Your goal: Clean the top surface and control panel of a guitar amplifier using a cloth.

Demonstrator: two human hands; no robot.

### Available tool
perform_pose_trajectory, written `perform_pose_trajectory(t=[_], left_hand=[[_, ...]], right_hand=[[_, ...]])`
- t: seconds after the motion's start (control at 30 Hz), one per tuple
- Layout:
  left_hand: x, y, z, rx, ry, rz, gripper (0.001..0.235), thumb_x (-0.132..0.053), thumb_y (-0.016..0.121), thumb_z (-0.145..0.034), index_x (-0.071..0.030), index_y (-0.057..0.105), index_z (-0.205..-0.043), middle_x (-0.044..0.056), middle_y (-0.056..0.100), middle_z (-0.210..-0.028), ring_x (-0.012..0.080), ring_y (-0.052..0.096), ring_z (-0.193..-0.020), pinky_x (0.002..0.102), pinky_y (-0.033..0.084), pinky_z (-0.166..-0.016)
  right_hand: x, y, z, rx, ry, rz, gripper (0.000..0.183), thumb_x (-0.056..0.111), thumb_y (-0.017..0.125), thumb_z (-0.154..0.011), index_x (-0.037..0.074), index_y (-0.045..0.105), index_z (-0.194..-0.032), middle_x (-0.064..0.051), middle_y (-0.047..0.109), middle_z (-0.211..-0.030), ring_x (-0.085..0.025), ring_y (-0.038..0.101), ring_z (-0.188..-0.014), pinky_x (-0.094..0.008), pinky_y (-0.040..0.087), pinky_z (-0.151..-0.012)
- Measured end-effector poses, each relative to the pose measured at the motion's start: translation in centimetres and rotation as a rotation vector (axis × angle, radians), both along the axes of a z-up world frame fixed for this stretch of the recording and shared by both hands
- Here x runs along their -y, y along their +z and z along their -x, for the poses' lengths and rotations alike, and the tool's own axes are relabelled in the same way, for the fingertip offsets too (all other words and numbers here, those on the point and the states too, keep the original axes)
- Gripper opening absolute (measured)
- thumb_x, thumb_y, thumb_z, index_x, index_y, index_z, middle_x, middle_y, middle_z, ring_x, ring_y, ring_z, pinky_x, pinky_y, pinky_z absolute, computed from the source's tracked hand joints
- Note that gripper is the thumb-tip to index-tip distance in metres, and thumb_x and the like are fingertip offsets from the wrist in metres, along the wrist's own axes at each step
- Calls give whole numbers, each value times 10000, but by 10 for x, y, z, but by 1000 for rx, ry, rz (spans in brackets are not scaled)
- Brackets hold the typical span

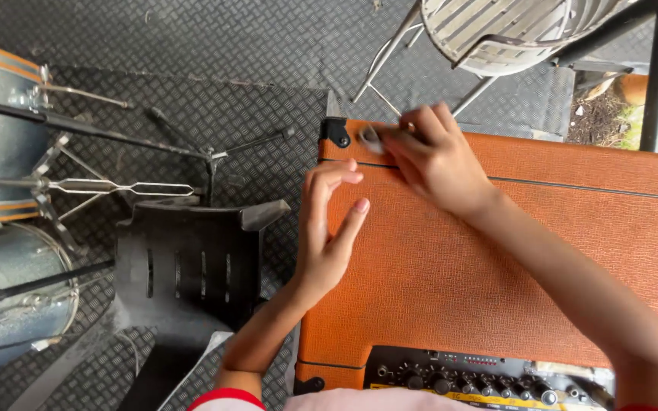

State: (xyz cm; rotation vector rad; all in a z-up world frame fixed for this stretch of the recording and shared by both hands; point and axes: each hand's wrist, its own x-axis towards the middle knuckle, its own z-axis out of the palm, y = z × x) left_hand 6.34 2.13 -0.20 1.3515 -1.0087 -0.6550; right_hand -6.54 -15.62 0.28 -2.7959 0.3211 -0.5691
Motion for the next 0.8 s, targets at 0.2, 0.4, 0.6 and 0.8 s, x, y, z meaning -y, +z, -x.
perform_pose_trajectory(t=[0.2,0.4,0.6,0.8], left_hand=[[-6,-8,2,-98,57,31,248,-101,602,-1066,-17,513,-1282,150,512,-1356,253,531,-1349,406,447,-1212],[-9,-4,4,-250,-181,-68,200,-169,595,-1075,-28,561,-1213,97,654,-1221,199,649,-1211,370,515,-1106],[-22,40,19,106,-450,-183,220,-164,658,-1035,-40,580,-1199,101,658,-1174,228,685,-1159,346,532,-1026],[-66,62,47,372,-293,-220,366,-139,681,-1004,-45,549,-1332,145,623,-1324,321,619,-1286,401,491,-1104]], right_hand=[[-30,9,-25,-11,9,77,407,174,798,-885,-16,693,-1229,-125,557,-1152,-300,541,-1019,-390,506,-901],[-73,22,49,-110,224,-219,347,162,789,-795,28,736,-1110,-112,593,-1116,-265,557,-961,-392,502,-851],[-56,53,141,-233,-76,-447,354,50,782,-826,7,755,-1176,-83,655,-1093,-200,593,-906,-364,508,-762],[-47,39,186,-107,-135,-299,348,111,775,-885,28,730,-1220,-156,578,-1112,-305,587,-1043,-401,522,-886]])
